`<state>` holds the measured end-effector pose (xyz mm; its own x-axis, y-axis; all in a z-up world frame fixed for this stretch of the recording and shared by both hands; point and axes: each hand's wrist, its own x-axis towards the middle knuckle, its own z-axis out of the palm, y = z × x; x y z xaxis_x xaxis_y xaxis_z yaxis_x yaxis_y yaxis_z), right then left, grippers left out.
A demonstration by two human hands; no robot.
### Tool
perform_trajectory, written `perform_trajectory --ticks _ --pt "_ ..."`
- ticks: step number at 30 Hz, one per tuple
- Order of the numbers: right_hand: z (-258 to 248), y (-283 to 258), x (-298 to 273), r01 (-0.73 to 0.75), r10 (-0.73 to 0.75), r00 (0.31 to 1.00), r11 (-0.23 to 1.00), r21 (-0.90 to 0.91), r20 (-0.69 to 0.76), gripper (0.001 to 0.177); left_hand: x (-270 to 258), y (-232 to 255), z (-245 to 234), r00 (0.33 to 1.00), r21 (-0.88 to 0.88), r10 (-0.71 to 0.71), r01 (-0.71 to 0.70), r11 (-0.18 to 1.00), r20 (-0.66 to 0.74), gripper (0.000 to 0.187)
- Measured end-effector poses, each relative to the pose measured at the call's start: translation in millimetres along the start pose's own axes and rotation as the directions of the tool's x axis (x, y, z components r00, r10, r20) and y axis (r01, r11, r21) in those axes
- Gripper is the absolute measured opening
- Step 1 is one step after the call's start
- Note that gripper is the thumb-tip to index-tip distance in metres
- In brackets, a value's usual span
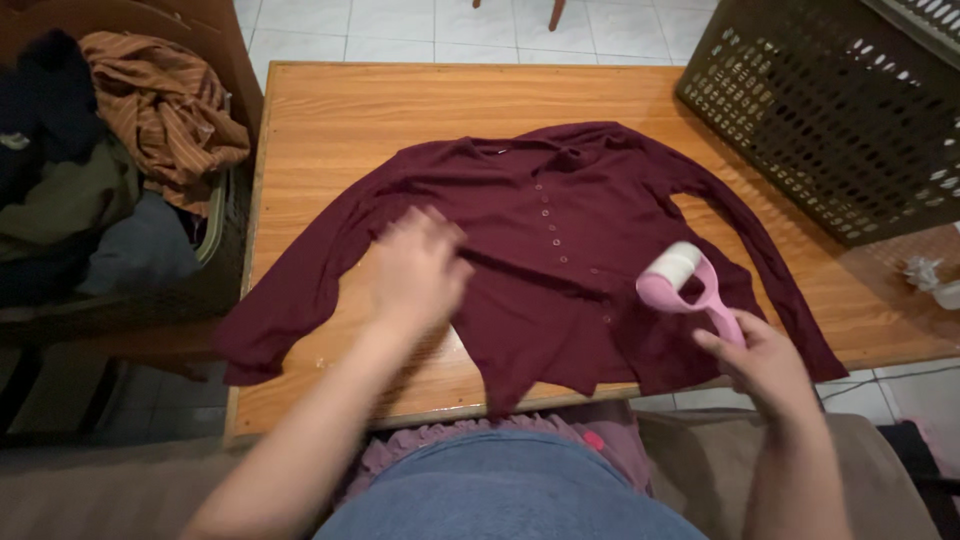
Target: The person uses a pink lint roller to remove lint from a maroon long-sleeved shirt laid flat on a wooden table. After finishing the first shirt, the person switches to a brown striped shirt and continues rolling the surface to remove lint.
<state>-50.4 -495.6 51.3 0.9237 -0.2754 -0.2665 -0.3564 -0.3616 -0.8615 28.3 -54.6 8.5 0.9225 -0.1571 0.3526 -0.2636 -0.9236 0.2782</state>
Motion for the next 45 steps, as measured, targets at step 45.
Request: perform_trajectory --ticks 45 --pt "155.3 -48.0 62.0 0.744 -0.699 0.668 0.627 -0.231 0.254 0.054 -69.3 -35.7 -40.5 0.963 -0.309 0.203 -0.142 0.941 0.177 0.084"
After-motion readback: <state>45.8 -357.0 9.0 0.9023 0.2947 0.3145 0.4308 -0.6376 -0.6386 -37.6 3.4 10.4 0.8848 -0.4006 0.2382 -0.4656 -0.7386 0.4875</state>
